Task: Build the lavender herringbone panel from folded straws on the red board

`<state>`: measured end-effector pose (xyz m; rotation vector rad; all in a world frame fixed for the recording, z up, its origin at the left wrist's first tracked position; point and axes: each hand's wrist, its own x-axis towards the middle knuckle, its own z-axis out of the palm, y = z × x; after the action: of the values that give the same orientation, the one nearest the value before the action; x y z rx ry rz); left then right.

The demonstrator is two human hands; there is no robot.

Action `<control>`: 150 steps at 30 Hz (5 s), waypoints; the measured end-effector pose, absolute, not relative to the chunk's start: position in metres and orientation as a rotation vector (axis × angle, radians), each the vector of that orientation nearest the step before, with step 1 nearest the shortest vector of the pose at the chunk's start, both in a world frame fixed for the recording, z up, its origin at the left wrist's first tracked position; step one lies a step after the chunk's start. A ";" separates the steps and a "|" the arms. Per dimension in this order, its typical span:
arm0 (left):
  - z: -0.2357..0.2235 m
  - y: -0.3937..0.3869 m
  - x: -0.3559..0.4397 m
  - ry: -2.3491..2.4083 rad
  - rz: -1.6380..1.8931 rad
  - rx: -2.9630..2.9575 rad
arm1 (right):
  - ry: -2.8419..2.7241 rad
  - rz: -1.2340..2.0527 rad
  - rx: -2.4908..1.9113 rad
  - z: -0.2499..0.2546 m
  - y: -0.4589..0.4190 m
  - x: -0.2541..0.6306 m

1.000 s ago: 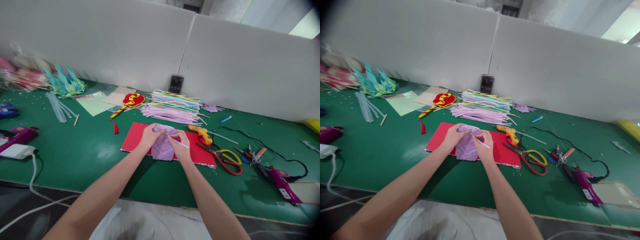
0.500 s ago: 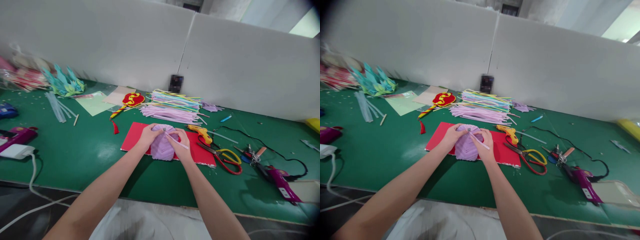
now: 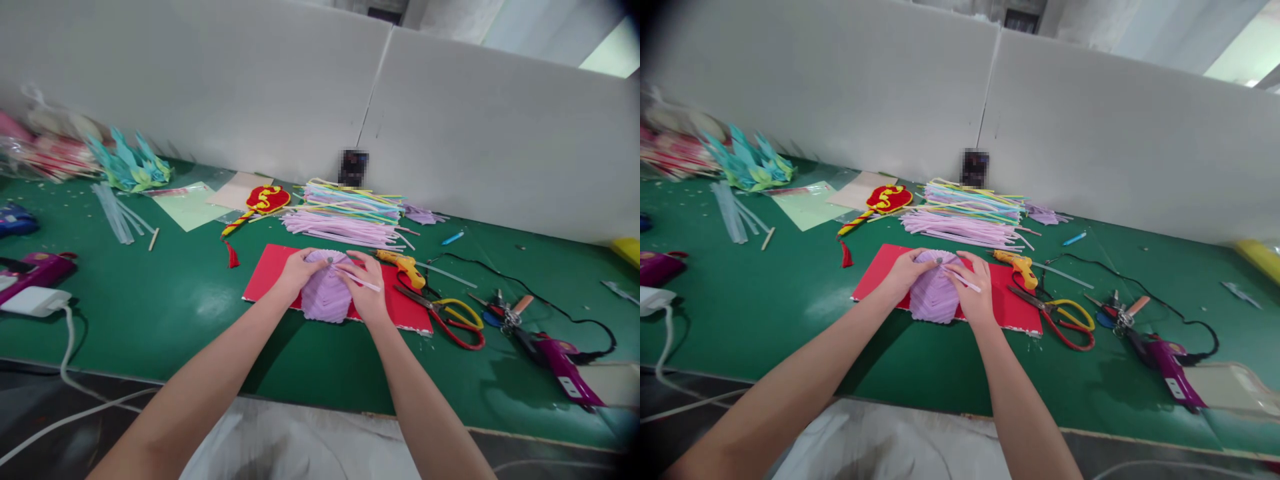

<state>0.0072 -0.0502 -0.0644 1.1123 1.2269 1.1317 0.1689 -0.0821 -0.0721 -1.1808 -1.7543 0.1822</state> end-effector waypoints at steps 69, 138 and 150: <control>-0.068 -0.053 0.008 1.178 1.059 1.191 | -1.654 0.450 -1.222 -0.068 -0.078 0.174; -0.063 -0.056 0.012 1.229 1.019 1.171 | -0.995 1.054 -1.198 -0.080 -0.072 0.173; -0.064 -0.056 0.011 1.234 1.005 1.170 | -0.978 1.087 -1.193 -0.081 -0.072 0.173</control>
<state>0.0111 -0.0559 -0.0636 1.1700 1.2336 1.0050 0.1729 -0.0722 -0.0811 -1.1931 -0.9785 1.0874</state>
